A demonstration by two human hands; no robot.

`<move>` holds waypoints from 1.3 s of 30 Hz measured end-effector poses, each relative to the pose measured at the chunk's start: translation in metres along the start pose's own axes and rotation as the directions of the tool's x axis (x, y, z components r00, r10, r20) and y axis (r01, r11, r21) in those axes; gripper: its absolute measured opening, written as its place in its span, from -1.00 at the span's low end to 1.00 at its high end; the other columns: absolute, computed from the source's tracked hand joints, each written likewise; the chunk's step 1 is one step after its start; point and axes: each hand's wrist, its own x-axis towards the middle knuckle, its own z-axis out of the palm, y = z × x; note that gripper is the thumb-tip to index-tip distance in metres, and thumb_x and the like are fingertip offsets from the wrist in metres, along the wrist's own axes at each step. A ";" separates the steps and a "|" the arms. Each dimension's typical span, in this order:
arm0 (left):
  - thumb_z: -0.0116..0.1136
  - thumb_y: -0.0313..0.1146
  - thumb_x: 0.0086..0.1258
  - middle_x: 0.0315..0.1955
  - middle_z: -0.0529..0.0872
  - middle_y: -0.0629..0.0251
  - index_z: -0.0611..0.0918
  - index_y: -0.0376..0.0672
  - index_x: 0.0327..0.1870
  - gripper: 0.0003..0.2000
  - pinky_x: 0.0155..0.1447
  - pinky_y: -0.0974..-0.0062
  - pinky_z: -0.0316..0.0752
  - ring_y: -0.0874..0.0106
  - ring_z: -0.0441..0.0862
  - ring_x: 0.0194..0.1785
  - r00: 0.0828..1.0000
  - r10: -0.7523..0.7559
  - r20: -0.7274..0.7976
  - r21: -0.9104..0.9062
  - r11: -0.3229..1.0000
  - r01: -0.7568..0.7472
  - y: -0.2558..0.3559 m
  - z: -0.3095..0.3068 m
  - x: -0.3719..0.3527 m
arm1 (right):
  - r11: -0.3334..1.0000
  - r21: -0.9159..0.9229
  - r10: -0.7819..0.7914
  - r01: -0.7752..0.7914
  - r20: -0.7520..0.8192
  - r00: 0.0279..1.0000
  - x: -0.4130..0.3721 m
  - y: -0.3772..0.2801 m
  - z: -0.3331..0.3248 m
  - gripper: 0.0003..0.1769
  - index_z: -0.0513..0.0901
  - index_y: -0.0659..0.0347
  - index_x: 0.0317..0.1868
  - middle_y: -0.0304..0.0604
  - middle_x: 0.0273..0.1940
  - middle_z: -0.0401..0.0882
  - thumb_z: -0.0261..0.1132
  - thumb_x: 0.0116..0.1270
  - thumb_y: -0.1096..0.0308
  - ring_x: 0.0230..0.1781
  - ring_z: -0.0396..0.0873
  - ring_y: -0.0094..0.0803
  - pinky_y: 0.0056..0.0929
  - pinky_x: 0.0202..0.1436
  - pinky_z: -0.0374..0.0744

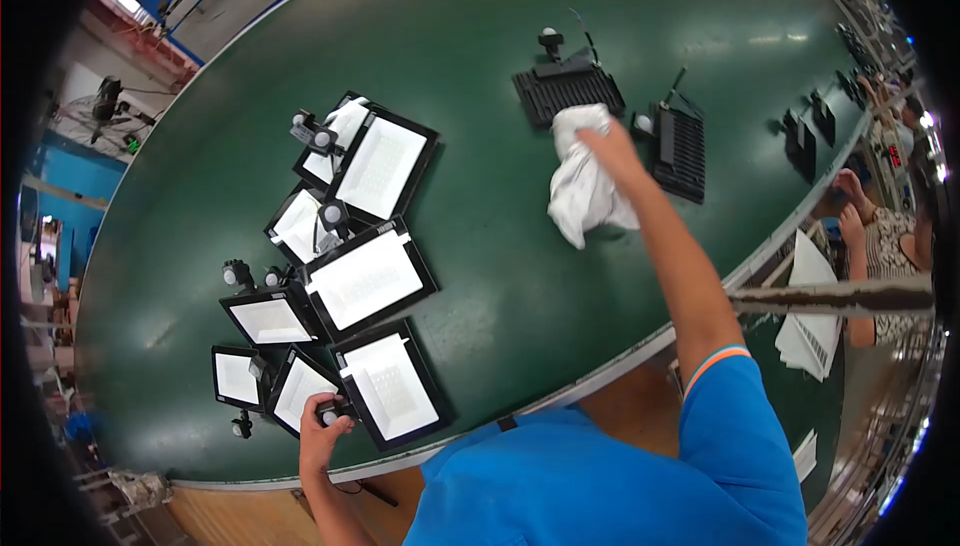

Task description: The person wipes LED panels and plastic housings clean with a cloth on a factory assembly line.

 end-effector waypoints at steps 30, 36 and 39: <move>-0.09 -0.60 0.32 0.03 0.49 0.12 0.33 -0.26 0.20 -0.61 0.06 0.49 0.44 0.42 0.51 0.04 0.804 0.495 0.330 0.018 0.848 -0.529 0.082 0.173 -0.006 | 0.544 -0.411 -0.671 0.732 0.310 0.673 -0.199 -0.141 0.046 -0.74 0.50 0.19 -0.30 -0.12 -0.38 0.50 0.24 -0.10 0.47 -0.31 0.52 -0.15 -0.24 -0.27 0.51; -0.07 -0.51 0.30 0.25 0.29 0.05 0.32 -0.30 0.23 -0.56 0.37 0.28 0.07 0.19 0.24 0.32 0.670 0.681 0.296 0.011 0.699 -0.715 0.035 0.175 0.032 | 0.553 -0.330 -0.607 0.765 0.469 0.642 -0.275 -0.123 0.090 -0.75 0.51 0.18 -0.29 -0.19 -0.40 0.46 0.23 -0.07 0.50 -0.36 0.49 -0.22 -0.29 -0.36 0.49; 0.04 -0.43 0.20 0.28 0.27 0.07 0.37 -0.24 0.21 -0.52 0.42 0.20 -0.09 0.08 0.18 0.34 0.578 0.723 0.379 0.251 0.521 -0.816 0.044 0.163 0.021 | 0.569 -0.320 -0.612 0.758 0.451 0.650 -0.286 -0.121 0.106 -0.65 0.53 0.16 -0.20 -0.22 -0.38 0.46 0.26 -0.11 0.54 -0.35 0.47 -0.24 -0.30 -0.36 0.49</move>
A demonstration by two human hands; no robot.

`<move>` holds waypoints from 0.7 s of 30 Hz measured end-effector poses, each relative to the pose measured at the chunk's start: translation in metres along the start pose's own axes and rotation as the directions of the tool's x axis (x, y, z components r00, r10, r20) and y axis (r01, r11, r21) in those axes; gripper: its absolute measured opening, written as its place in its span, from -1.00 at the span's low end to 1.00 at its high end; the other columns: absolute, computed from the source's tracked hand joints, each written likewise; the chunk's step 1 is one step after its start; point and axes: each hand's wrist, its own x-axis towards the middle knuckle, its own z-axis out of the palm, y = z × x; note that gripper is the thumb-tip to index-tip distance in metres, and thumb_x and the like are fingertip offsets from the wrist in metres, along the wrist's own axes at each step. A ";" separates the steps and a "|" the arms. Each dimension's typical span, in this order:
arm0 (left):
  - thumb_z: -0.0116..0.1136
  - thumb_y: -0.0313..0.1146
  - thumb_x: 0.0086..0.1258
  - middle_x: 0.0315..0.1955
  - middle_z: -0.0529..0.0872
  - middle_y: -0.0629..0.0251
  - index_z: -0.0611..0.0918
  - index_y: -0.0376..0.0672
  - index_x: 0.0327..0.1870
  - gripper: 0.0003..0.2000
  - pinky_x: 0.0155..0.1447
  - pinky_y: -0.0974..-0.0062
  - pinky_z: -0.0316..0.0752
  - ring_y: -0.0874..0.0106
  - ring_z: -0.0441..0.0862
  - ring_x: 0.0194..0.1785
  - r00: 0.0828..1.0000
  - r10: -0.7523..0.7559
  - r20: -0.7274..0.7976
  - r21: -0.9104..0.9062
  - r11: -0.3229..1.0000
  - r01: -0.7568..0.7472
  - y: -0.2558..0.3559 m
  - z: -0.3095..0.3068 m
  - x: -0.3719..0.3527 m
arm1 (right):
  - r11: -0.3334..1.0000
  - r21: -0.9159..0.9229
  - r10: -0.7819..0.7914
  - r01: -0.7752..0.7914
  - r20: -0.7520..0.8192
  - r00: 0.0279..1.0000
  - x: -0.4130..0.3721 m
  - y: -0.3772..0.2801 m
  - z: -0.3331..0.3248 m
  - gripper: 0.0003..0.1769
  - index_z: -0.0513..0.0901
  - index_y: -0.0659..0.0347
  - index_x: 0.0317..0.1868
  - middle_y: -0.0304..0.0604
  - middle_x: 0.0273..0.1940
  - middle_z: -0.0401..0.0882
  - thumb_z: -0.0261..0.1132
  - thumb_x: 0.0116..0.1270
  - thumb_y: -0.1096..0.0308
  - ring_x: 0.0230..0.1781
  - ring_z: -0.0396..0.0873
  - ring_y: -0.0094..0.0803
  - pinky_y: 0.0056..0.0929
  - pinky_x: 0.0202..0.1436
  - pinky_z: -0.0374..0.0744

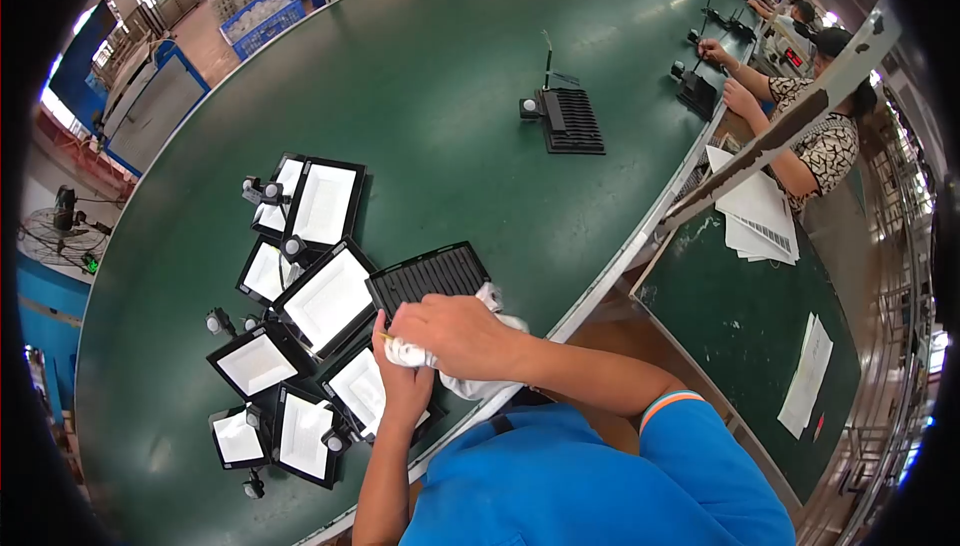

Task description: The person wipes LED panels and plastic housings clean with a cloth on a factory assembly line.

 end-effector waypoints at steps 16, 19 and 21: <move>0.28 -0.29 0.06 0.19 0.40 0.19 0.53 -0.13 0.05 -0.54 0.32 0.21 0.13 0.17 0.20 0.34 0.834 0.327 0.445 0.511 0.672 -0.536 -0.042 -0.008 0.020 | 0.636 0.761 0.760 -0.126 -0.591 0.270 -0.123 -0.018 -0.133 -0.72 0.50 0.27 -0.02 -0.22 -0.11 0.52 0.21 0.27 0.42 -0.11 0.48 -0.51 -0.53 0.05 0.39; 0.23 -0.24 0.12 0.02 0.56 0.20 0.58 -0.15 -0.09 -0.66 0.18 0.24 0.30 0.17 0.41 0.18 0.786 0.372 0.493 0.492 0.626 -0.605 -0.031 0.000 0.036 | 0.670 0.666 0.741 -0.327 -0.625 0.245 -0.145 -0.015 -0.126 -0.71 0.51 0.30 -0.02 -0.23 -0.12 0.53 0.22 0.28 0.39 -0.09 0.48 -0.50 -0.52 0.06 0.38; 0.16 -0.27 0.25 -0.27 0.67 0.20 0.57 -0.23 -0.27 -0.80 -0.02 0.32 0.47 0.22 0.60 -0.06 0.798 0.413 0.440 0.397 0.707 -0.585 -0.001 0.004 0.042 | 0.661 0.672 0.747 -0.333 -0.631 0.208 -0.159 -0.007 -0.128 -0.69 0.49 0.31 0.01 -0.20 -0.09 0.53 0.20 0.29 0.37 -0.08 0.48 -0.48 -0.50 0.06 0.40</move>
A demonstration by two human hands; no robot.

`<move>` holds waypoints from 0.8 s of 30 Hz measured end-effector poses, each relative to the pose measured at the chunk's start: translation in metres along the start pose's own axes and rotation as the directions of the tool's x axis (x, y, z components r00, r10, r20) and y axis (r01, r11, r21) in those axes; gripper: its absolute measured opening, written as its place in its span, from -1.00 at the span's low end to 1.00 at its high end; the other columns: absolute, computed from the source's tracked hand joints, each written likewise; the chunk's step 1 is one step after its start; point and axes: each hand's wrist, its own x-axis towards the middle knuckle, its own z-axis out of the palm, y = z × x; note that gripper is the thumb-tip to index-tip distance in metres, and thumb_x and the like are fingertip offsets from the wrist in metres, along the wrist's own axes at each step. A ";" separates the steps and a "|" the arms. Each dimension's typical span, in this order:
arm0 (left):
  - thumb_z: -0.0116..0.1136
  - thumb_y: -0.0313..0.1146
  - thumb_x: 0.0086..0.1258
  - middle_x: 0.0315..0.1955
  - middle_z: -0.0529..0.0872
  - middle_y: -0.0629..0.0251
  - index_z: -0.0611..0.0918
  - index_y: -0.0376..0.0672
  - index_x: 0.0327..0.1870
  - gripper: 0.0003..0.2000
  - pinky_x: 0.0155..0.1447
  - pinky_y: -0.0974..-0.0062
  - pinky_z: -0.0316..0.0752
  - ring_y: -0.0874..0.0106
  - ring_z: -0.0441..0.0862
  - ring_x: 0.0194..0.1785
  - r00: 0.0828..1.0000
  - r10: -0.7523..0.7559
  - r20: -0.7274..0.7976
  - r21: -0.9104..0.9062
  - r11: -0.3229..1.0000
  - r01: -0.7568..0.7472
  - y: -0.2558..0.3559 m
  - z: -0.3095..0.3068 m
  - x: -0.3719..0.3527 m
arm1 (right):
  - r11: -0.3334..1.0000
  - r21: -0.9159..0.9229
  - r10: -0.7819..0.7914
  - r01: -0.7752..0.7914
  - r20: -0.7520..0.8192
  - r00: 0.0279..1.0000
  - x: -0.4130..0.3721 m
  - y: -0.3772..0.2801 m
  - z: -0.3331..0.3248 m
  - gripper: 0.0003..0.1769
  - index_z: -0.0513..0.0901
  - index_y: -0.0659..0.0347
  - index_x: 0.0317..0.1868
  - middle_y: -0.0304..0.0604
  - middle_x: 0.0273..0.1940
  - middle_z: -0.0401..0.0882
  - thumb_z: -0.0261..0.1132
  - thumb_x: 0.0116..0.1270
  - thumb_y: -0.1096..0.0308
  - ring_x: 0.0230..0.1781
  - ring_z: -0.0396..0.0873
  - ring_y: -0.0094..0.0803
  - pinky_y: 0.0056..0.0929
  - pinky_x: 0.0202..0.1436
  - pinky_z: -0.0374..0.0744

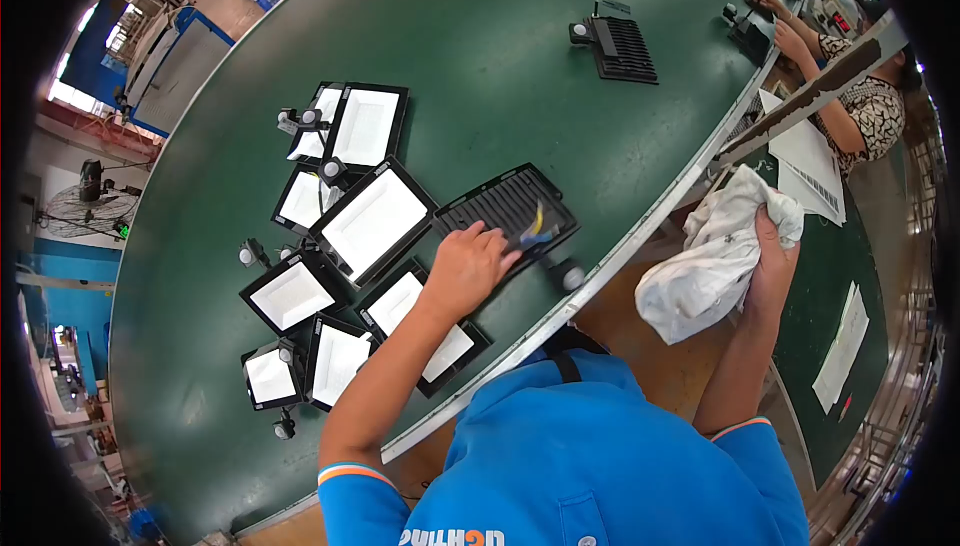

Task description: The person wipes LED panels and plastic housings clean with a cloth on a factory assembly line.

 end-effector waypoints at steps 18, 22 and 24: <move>-0.21 0.01 0.42 0.10 0.53 0.30 0.45 -0.01 0.15 -0.58 0.20 0.29 0.39 0.35 0.47 0.15 0.595 -0.477 0.647 -0.532 -0.841 -0.097 0.058 0.095 -0.030 | 0.815 -0.253 -0.211 0.521 0.708 0.674 -0.074 0.112 0.123 -0.51 0.54 0.12 -0.05 -0.11 -0.18 0.49 0.29 -0.11 0.51 -0.12 0.48 -0.18 -0.31 -0.01 0.48; -0.23 -0.18 0.42 0.05 0.56 0.21 0.48 -0.14 0.09 -0.65 0.22 0.25 0.38 0.30 0.50 0.12 0.411 -0.513 0.754 -0.519 -0.848 -0.105 0.057 0.085 -0.020 | 0.519 -0.307 -0.290 0.798 0.815 0.502 -0.058 0.165 0.145 -0.75 0.62 0.04 -0.20 -0.20 -0.36 0.46 0.19 0.05 0.35 -0.28 0.46 -0.22 -0.26 -0.24 0.46; -0.26 -0.25 0.42 0.00 0.60 0.17 0.49 -0.22 0.04 -0.66 0.14 0.25 0.43 0.26 0.56 0.04 0.508 -0.498 0.703 -0.492 -0.856 -0.160 0.045 0.111 -0.040 | 0.526 -0.505 -0.278 0.684 0.658 0.700 -0.006 0.188 0.153 -0.87 0.58 0.07 -0.30 -0.18 -0.34 0.47 0.16 0.11 0.39 -0.28 0.47 -0.22 -0.24 -0.23 0.46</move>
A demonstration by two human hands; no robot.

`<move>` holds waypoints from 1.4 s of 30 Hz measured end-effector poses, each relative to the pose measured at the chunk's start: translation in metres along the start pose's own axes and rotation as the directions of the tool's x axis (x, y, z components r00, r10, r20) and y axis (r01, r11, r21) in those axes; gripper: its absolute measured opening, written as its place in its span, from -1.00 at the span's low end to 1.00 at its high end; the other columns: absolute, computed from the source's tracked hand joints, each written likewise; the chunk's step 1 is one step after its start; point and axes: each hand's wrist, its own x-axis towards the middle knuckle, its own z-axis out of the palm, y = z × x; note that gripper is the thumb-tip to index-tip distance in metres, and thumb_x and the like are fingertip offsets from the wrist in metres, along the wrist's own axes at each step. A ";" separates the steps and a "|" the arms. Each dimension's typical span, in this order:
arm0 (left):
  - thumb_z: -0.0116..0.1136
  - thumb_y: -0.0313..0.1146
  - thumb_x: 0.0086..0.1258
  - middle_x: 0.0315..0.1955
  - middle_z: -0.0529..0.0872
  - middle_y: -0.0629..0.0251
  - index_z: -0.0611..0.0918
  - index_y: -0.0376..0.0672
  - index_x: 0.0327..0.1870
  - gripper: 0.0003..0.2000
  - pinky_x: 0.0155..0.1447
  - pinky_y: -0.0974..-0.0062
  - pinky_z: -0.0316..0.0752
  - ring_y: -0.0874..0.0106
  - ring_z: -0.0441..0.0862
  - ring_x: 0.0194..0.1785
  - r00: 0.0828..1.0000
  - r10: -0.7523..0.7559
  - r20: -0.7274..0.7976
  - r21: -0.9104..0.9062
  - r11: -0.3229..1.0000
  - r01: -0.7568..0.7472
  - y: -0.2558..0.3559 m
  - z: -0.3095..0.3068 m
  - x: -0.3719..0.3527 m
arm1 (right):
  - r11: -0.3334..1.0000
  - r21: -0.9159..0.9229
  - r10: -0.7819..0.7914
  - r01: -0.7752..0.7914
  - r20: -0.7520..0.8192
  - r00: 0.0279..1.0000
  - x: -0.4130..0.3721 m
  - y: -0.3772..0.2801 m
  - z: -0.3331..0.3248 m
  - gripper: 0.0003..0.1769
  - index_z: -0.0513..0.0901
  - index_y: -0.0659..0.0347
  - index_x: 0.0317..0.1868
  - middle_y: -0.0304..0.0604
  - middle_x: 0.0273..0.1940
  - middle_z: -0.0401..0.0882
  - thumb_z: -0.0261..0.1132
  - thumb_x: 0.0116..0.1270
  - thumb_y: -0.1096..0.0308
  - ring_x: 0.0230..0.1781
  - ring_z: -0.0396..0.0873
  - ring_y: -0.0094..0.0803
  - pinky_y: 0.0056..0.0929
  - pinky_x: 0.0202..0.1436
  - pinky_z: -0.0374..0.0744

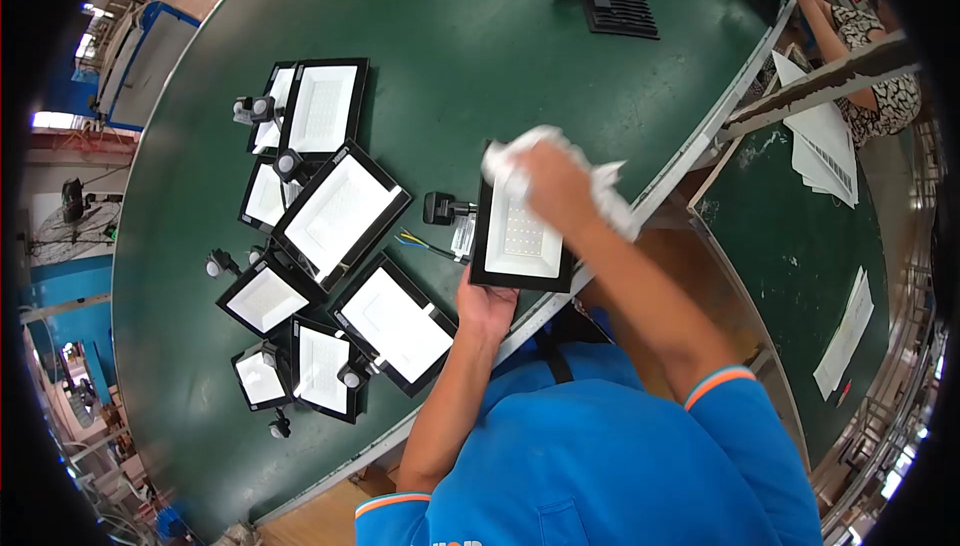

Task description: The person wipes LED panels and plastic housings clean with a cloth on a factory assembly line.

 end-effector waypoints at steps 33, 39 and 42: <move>-0.25 -0.29 0.43 0.00 0.56 0.13 0.46 -0.24 0.08 -0.67 0.14 0.24 0.46 0.24 0.54 0.03 0.913 0.106 0.393 -0.227 0.974 -0.016 -0.004 -0.009 -0.002 | 0.892 0.378 -0.341 0.248 0.201 0.918 -0.068 -0.071 -0.010 -0.69 0.57 0.13 -0.17 -0.13 -0.32 0.48 0.21 -0.02 0.39 -0.24 0.50 -0.18 -0.26 -0.20 0.50; -0.22 -0.29 0.43 -0.06 0.60 0.14 0.47 -0.27 0.02 -0.69 0.08 0.26 0.49 0.25 0.56 0.00 0.978 0.187 -0.088 0.009 0.982 -0.187 -0.009 0.020 -0.003 | 0.995 0.095 0.034 -0.041 0.072 0.997 -0.012 0.023 -0.025 -0.66 0.51 0.15 -0.17 -0.07 -0.28 0.43 0.22 -0.05 0.51 -0.22 0.46 -0.06 -0.20 -0.23 0.47; -0.24 -0.26 0.44 -0.06 0.61 0.15 0.49 -0.27 0.02 -0.67 0.15 0.26 0.44 0.26 0.55 0.03 0.984 0.132 -0.119 -0.132 0.980 -0.147 -0.011 0.009 -0.002 | 0.998 0.048 0.030 -0.036 0.105 0.994 -0.023 0.001 -0.019 -0.63 0.51 0.14 -0.16 -0.09 -0.32 0.42 0.24 -0.09 0.52 -0.25 0.47 -0.08 -0.22 -0.24 0.48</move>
